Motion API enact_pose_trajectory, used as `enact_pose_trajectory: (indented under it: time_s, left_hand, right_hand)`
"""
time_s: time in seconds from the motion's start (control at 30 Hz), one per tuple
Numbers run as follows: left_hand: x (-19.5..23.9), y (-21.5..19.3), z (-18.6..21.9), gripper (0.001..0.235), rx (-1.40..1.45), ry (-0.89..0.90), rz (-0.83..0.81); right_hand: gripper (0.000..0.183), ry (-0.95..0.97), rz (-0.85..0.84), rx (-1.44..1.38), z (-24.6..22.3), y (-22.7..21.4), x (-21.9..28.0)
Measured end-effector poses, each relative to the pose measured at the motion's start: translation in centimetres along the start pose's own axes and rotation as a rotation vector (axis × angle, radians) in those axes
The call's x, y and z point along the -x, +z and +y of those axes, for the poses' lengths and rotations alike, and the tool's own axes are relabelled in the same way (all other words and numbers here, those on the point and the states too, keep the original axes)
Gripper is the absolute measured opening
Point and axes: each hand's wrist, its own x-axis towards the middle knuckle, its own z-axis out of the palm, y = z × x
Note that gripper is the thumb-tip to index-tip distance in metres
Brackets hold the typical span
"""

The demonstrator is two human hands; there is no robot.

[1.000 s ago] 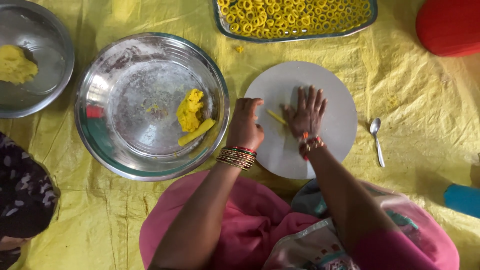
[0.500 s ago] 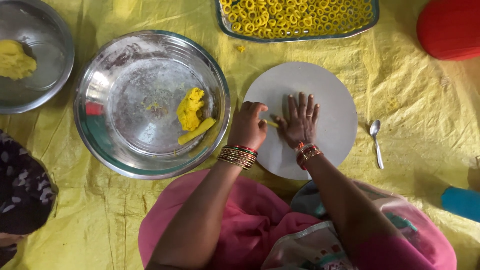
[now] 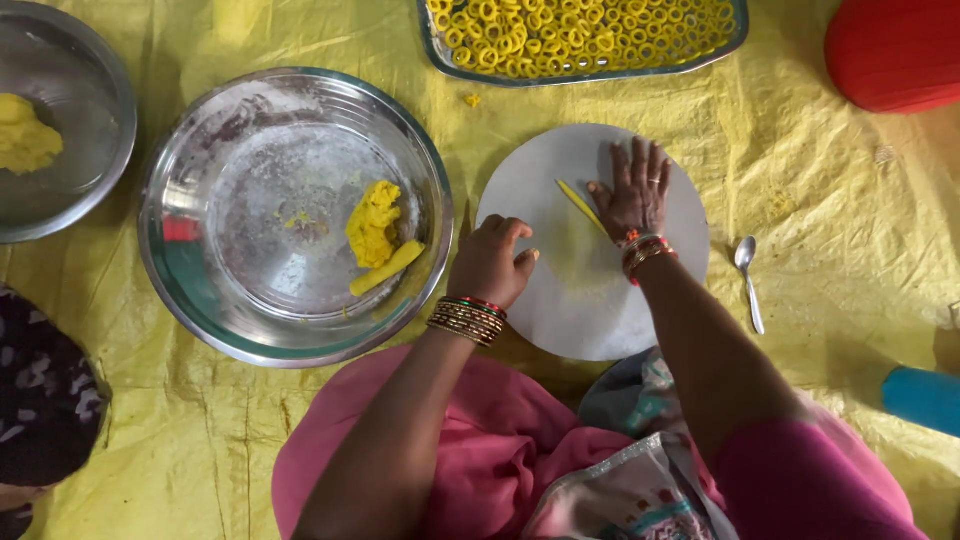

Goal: The person rolls small pieces of yellow dough into thin strips on a white board, then joins the ends to form rings. The finished rings are placed into a metal tray. The process is repeated continuously.

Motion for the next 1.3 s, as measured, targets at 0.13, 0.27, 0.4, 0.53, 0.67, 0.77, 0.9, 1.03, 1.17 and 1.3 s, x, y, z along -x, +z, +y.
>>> enact_pose_trajectory:
  time_s: [0.13,0.27,0.4,0.53,0.67,0.77,0.9,1.03,1.17,1.3]
  left_hand:
    - [0.1,0.6,-0.4,0.029,0.004,0.035,0.009]
    - [0.1,0.9,-0.8,0.031,-0.025,0.066,0.014]
    - [0.3,0.6,-1.2,0.03,-0.05,-0.021,-0.044]
    - [0.3,-0.1,-1.4,0.033,-0.044,0.039,-0.005]
    - [0.0,0.5,-1.1,0.032,-0.017,0.059,-0.016]
    - [0.2,0.6,-1.0,0.032,-0.024,0.062,-0.065]
    - [-0.1,0.6,-1.4,0.033,-0.049,0.05,-0.068]
    - [-0.1,1.3,-1.4,0.034,-0.065,0.078,-0.069]
    - [0.1,1.3,-1.9,0.035,-0.078,0.127,-0.086]
    - [0.0,0.7,-2.4,0.034,-0.083,0.089,-0.085]
  right_hand:
    - [0.082,-0.073,-0.036,0.009,-2.8,-0.3,3.0]
    - [0.088,-0.138,-0.147,0.027,-4.8,-0.4,4.6]
    - [0.083,-0.074,-0.056,0.017,-2.8,-0.1,2.3]
    - [0.079,0.034,-0.097,0.039,1.2,-0.6,-0.2]
    - [0.079,0.067,-0.043,0.001,3.2,-1.1,-0.9]
    - [0.08,0.022,0.004,0.089,1.6,-0.1,0.2]
    - [0.081,-0.032,0.023,0.071,-0.9,0.7,2.1]
    - [0.082,-0.178,-0.03,0.023,-2.1,0.4,5.1]
    - [0.081,-0.271,-0.081,0.002,-3.3,0.5,7.5]
    - [0.051,-0.002,-0.024,-0.385,-1.5,-0.1,6.2]
